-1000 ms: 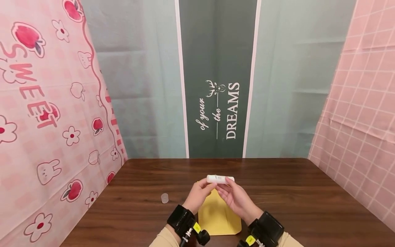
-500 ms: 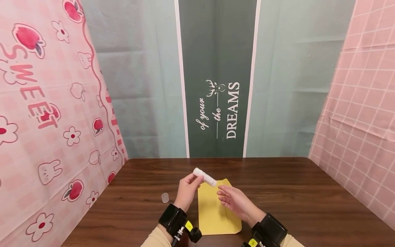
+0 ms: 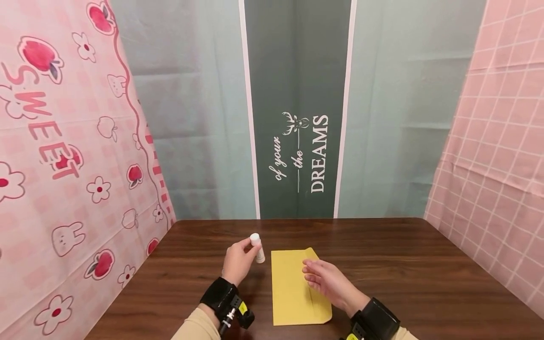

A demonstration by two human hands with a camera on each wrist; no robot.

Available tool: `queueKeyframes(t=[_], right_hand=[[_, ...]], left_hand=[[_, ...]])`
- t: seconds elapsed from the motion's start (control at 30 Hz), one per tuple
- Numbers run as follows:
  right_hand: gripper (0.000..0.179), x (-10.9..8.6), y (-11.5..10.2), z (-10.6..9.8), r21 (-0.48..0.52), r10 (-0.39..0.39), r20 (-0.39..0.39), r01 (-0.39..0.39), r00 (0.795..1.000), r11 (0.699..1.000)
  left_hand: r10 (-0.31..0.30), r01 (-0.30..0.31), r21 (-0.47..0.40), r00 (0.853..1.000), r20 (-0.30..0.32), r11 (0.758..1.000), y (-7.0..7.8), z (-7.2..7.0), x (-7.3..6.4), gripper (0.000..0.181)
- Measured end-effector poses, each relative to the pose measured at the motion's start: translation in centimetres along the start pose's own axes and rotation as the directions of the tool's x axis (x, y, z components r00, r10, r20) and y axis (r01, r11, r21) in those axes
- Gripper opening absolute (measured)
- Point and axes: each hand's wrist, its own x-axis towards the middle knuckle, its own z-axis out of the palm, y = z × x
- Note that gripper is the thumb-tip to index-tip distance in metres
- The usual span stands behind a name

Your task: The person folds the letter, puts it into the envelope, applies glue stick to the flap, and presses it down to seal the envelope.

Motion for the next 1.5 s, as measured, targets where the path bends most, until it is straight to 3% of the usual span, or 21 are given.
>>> queueKeyframes(t=[0.23,0.47,0.73,1.27,1.5], right_hand=[[0.049,-0.2,0.1,-0.3,0.001,0.0,-0.014,0.0,1.0,1.0],[0.049,-0.4,0.1,-0.3,-0.008,0.001,-0.009,-0.001,1.0,1.0],[0.047,-0.5,0.3,-0.2,-0.01,0.01,-0.019,-0.01,1.0,1.0],[0.048,-0.5,1.0,-0.3,-0.006,0.02,-0.006,-0.02,1.0,1.0],[0.043,-0.7,1.0,-0.6,-0.013,0.001,-0.06,-0.002,0.998,1.0]], left_hand=[[-0.033,0.039,0.143,0.999,-0.043,0.989,-2.0,-1.9,0.3,0.031],[-0.079,0.092,0.204,0.994,-0.072,0.975,-3.6,-3.8,0.4,0.035],[-0.112,0.125,0.278,0.992,-0.063,0.952,-5.0,-5.5,0.3,0.039],[-0.175,0.175,0.297,0.984,-0.028,0.939,-6.0,-5.9,-0.3,0.039],[-0.123,0.121,0.338,0.992,-0.016,0.933,-5.6,-5.7,0.1,0.071]])
